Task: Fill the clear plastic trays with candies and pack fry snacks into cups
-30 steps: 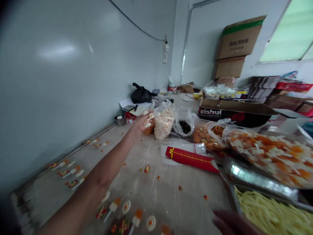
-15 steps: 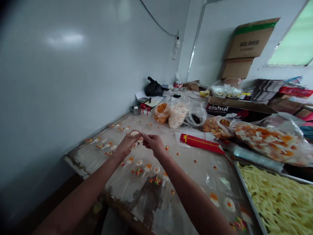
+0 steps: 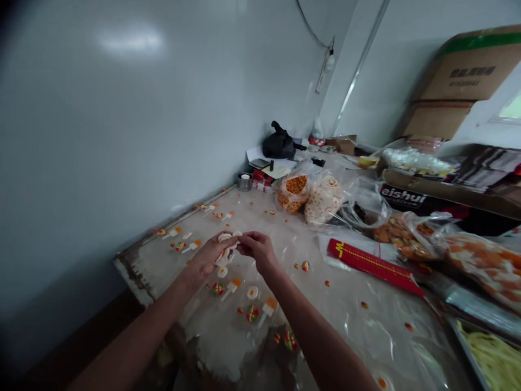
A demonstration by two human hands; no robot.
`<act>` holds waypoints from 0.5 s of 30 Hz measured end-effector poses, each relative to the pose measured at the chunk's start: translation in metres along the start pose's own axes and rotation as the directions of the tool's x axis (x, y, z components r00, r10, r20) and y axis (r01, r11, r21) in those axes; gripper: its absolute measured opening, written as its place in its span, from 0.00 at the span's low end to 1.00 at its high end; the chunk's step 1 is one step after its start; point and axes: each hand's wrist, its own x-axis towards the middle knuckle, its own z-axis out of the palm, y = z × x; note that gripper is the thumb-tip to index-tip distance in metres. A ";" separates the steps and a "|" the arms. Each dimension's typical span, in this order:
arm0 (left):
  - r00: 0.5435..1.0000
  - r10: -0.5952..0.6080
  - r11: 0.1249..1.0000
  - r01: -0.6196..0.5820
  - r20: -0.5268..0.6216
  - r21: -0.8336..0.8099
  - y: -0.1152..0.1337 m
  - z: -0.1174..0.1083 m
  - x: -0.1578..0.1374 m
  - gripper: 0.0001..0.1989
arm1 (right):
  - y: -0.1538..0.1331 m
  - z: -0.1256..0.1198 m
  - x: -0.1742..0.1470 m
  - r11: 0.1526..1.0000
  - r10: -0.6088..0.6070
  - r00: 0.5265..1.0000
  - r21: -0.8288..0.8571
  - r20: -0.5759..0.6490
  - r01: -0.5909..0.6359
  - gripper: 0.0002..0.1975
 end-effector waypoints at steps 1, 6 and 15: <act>1.000 -0.007 0.998 0.007 0.000 0.060 0.001 -0.005 0.006 0.21 | -0.001 -0.003 0.006 0.998 -0.013 1.000 -0.059 0.023 0.014 0.21; 0.990 -0.077 0.940 0.032 0.119 0.341 0.013 -0.033 0.043 0.19 | -0.013 -0.018 0.041 0.862 -0.137 0.961 -0.449 0.242 0.236 0.12; 0.990 -0.141 0.940 0.125 0.028 0.318 0.017 -0.081 0.123 0.16 | -0.021 -0.008 0.153 0.871 0.126 0.966 -0.492 0.226 0.001 0.12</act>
